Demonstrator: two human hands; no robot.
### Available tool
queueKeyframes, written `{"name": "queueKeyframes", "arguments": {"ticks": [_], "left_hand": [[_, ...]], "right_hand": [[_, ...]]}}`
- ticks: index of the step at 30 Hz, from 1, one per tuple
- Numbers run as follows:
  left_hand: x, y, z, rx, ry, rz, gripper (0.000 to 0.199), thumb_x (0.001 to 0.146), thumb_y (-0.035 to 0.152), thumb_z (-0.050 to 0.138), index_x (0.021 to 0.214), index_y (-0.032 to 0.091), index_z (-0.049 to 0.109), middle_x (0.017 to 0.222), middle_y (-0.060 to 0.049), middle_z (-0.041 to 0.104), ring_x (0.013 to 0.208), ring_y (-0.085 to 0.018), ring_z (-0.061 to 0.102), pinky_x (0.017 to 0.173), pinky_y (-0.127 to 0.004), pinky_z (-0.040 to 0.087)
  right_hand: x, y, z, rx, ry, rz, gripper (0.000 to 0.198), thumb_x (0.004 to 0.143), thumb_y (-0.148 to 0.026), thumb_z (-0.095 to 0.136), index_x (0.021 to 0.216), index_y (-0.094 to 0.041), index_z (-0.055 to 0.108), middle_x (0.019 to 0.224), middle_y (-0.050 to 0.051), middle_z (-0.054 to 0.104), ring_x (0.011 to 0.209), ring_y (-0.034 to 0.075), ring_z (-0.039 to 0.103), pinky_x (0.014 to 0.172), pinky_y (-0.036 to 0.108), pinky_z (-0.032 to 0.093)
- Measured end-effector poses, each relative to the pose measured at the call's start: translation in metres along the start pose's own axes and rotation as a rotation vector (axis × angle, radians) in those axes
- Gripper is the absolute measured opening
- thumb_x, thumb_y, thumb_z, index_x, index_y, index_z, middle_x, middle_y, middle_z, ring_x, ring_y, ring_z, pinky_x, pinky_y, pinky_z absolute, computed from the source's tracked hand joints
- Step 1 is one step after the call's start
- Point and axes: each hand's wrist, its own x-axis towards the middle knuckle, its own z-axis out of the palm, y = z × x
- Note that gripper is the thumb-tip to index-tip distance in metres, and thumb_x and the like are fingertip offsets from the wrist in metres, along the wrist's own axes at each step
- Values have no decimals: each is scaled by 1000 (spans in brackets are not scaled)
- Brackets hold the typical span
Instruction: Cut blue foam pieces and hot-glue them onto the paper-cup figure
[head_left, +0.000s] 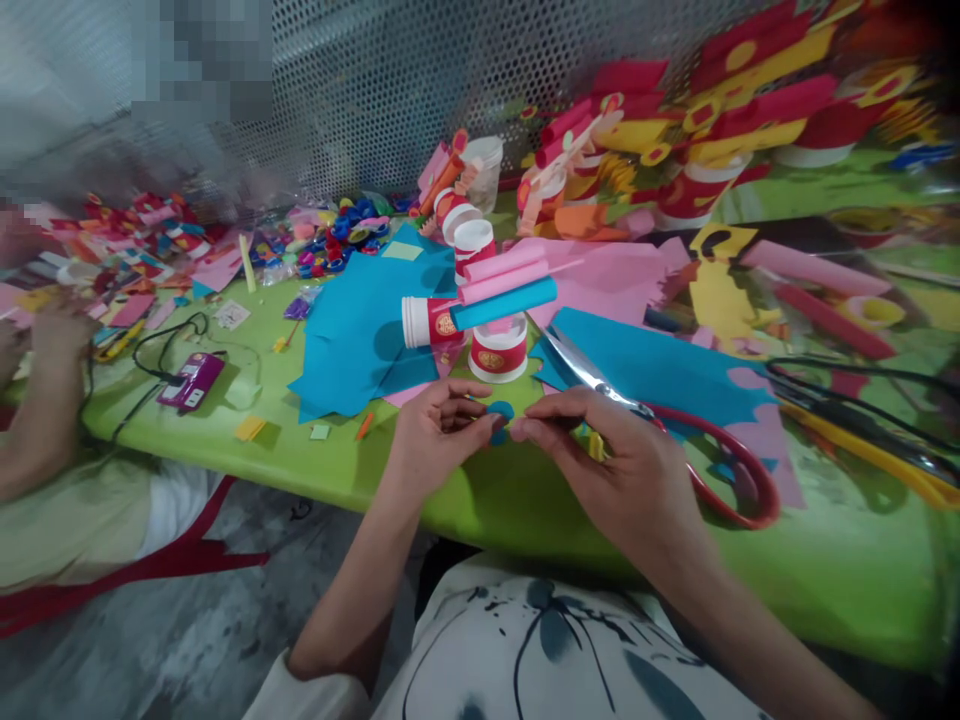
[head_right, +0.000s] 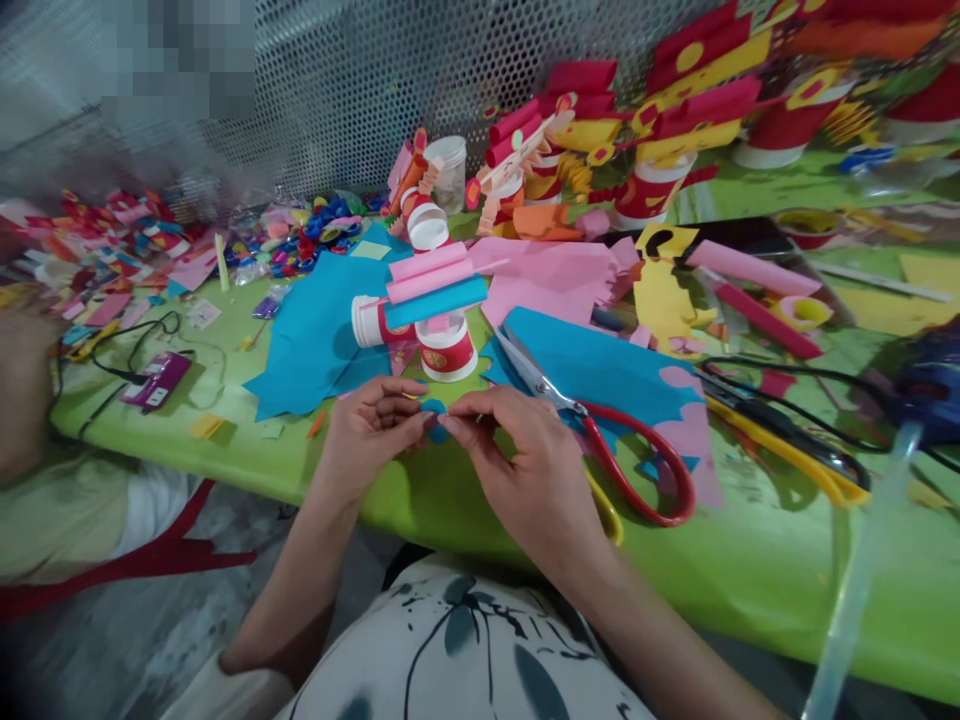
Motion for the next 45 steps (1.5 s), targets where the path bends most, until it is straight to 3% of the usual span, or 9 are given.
{"name": "queueKeyframes", "arguments": {"ticks": [8,18,24,30,35,40,45], "left_hand": [[-2,13,17,-31,-147,-2,26,73,33,89,90,17,78,81,-5,80,61,-15,71,60,-27,61],[-6,30,31,-25,-180,75,20,80,29,84,96,18,80,83,-4,80,67,-15,72,67,-26,61],[-2,44,49,-76,-258,90,20,84,38,82,92,20,80,66,0,73,57,-11,69,53,-20,49],[10,66,92,-182,-401,4,22,80,38,84,87,18,80,70,-2,76,60,-13,72,48,-18,46],[10,86,127,-145,-425,117,14,80,29,83,87,17,79,80,-3,80,72,-17,78,62,-23,60],[6,87,149,-120,-438,247,13,84,28,79,90,17,78,81,-3,80,75,-19,78,70,-28,64],[11,81,156,-146,-474,193,24,84,39,81,92,17,78,82,-5,81,78,-20,78,71,-28,63]], "right_hand": [[-4,3,-4,-55,78,33,15,98,-30,67,111,-23,69,96,4,78,83,20,72,74,33,55],[-1,2,-15,-7,137,67,17,96,-31,68,110,-22,72,89,3,72,79,19,68,72,32,52],[-2,-15,-46,31,184,116,19,95,-37,69,82,-23,69,77,1,68,71,17,61,66,30,48],[-8,-19,-85,361,205,312,34,86,-56,76,82,-22,72,72,0,66,64,15,57,54,27,44],[-14,-13,-119,488,264,370,42,85,-63,74,82,-22,75,70,-1,65,61,13,55,55,25,46],[-14,-8,-140,457,276,343,31,79,-52,84,86,-22,77,74,-1,70,64,13,58,59,26,48],[-11,-2,-148,437,311,366,30,79,-49,85,81,-21,77,74,0,71,64,12,57,58,25,46]]}}
